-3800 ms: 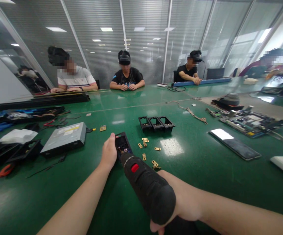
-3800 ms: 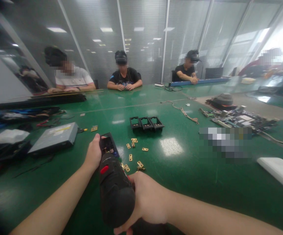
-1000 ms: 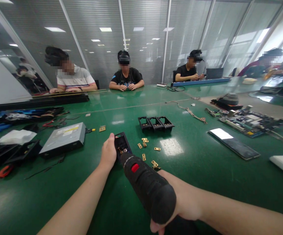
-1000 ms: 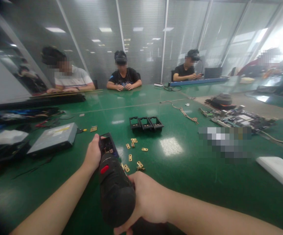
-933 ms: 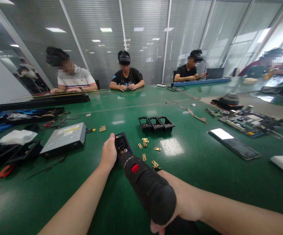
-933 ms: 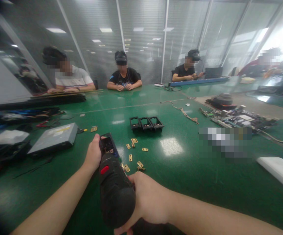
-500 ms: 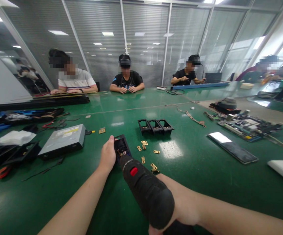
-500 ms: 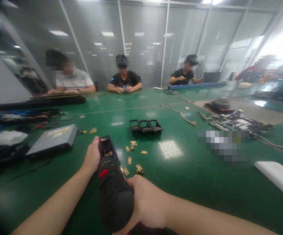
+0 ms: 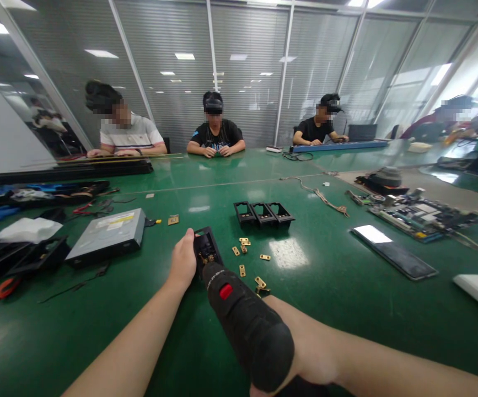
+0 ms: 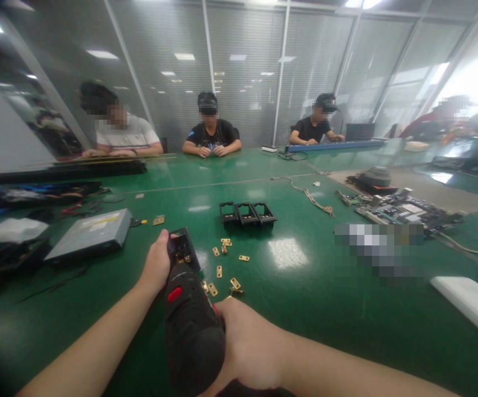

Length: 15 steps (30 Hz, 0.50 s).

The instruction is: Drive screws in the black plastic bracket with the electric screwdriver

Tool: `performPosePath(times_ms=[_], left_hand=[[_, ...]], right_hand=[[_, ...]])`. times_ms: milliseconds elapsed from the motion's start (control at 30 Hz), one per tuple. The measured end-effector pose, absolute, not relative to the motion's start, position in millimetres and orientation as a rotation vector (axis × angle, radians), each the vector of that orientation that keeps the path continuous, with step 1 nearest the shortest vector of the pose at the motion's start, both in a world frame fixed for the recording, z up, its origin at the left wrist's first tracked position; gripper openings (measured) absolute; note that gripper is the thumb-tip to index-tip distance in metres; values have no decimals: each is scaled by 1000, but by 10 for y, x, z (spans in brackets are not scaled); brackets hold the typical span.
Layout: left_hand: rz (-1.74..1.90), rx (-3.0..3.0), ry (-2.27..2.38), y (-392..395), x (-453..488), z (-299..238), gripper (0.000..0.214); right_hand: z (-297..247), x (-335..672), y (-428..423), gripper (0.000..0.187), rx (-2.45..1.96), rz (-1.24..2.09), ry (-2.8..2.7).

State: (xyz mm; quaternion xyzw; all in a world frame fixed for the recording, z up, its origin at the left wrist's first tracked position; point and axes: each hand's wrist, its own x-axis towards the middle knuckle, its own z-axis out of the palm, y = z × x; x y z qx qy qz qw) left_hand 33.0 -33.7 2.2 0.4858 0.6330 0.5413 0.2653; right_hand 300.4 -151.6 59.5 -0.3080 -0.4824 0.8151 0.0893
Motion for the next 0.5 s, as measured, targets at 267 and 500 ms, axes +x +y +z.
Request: performPosePath(times_ms=[267, 500], left_hand=[[1460, 1312, 1715, -339, 327, 16, 90], [1458, 1304, 1696, -340, 320, -3, 89]], right_hand=[[527, 3032, -1507, 65, -848, 2455, -1393], [542, 3029, -1504, 62, -795, 2457, -1426]])
